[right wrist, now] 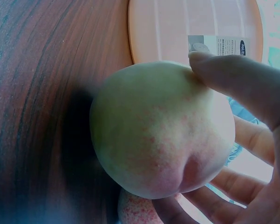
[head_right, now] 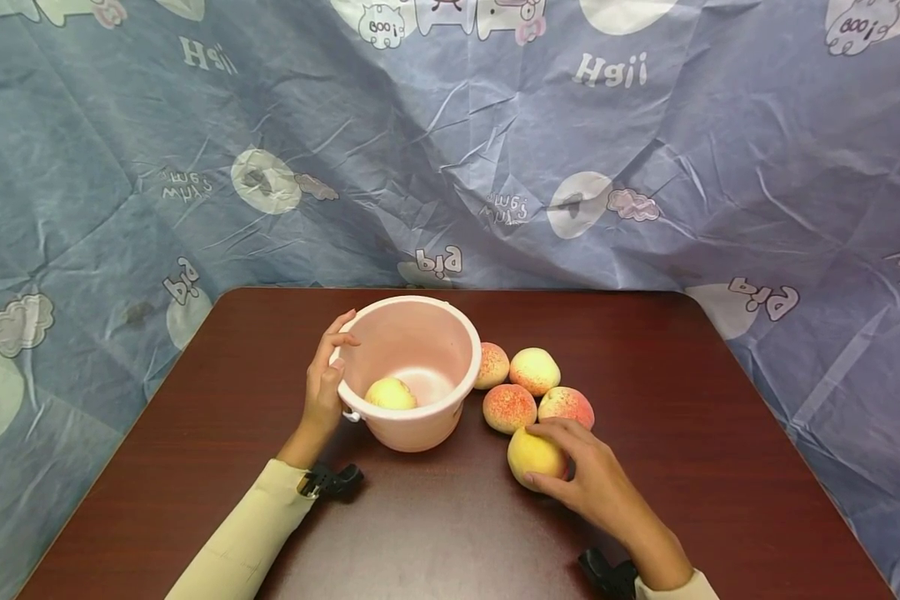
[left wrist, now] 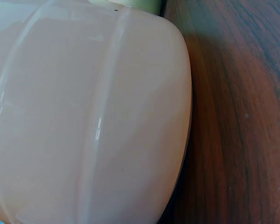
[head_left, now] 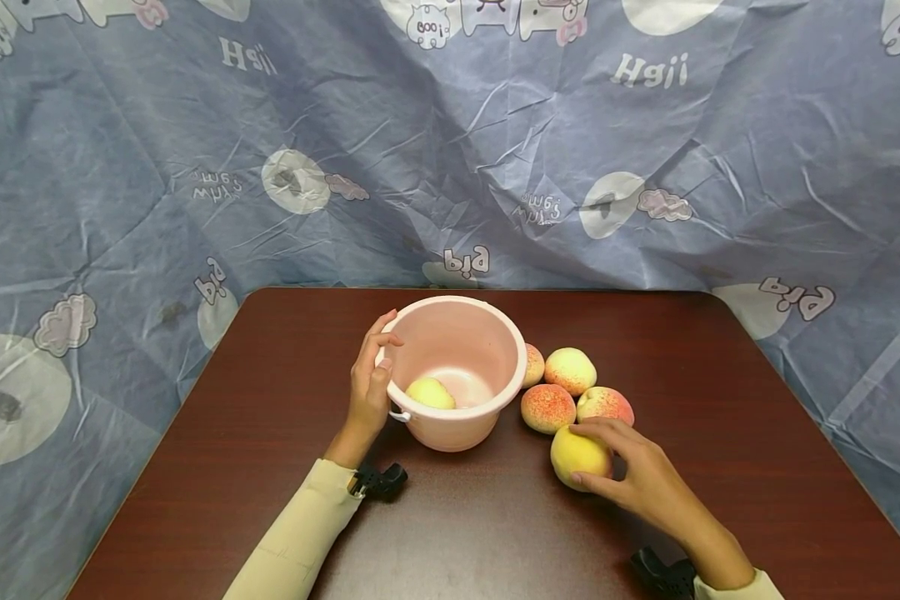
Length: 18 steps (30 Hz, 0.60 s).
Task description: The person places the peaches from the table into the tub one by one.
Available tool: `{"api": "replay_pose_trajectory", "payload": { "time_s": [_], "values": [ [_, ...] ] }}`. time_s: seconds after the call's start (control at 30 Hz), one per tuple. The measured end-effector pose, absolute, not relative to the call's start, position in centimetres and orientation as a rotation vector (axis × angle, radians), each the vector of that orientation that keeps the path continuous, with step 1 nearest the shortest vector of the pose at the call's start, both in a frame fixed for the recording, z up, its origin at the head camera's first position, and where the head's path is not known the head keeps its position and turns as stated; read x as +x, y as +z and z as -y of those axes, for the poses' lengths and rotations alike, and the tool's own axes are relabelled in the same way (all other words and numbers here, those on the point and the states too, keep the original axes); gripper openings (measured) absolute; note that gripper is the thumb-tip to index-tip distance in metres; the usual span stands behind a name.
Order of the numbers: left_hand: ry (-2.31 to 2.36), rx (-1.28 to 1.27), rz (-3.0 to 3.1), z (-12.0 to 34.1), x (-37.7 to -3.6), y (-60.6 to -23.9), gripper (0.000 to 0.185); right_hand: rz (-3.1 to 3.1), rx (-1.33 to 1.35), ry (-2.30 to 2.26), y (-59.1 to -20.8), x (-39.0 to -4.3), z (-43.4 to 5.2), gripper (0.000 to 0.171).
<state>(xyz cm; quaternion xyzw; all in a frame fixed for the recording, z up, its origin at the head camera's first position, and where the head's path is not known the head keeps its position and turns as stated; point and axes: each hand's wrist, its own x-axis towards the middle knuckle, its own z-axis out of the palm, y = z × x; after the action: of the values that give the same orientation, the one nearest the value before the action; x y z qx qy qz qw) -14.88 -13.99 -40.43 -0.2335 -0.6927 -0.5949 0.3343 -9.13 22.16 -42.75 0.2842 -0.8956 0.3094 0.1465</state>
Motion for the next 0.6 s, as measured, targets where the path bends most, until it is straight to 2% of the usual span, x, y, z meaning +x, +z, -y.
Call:
{"api": "replay_pose_trajectory", "payload": {
  "time_s": [0.6],
  "values": [
    [-1.558,-0.621,1.795,14.15,-15.38,-41.15,0.035,2.584,0.805,0.857,-42.89,-9.29,-22.17,0.058]
  ]
}}
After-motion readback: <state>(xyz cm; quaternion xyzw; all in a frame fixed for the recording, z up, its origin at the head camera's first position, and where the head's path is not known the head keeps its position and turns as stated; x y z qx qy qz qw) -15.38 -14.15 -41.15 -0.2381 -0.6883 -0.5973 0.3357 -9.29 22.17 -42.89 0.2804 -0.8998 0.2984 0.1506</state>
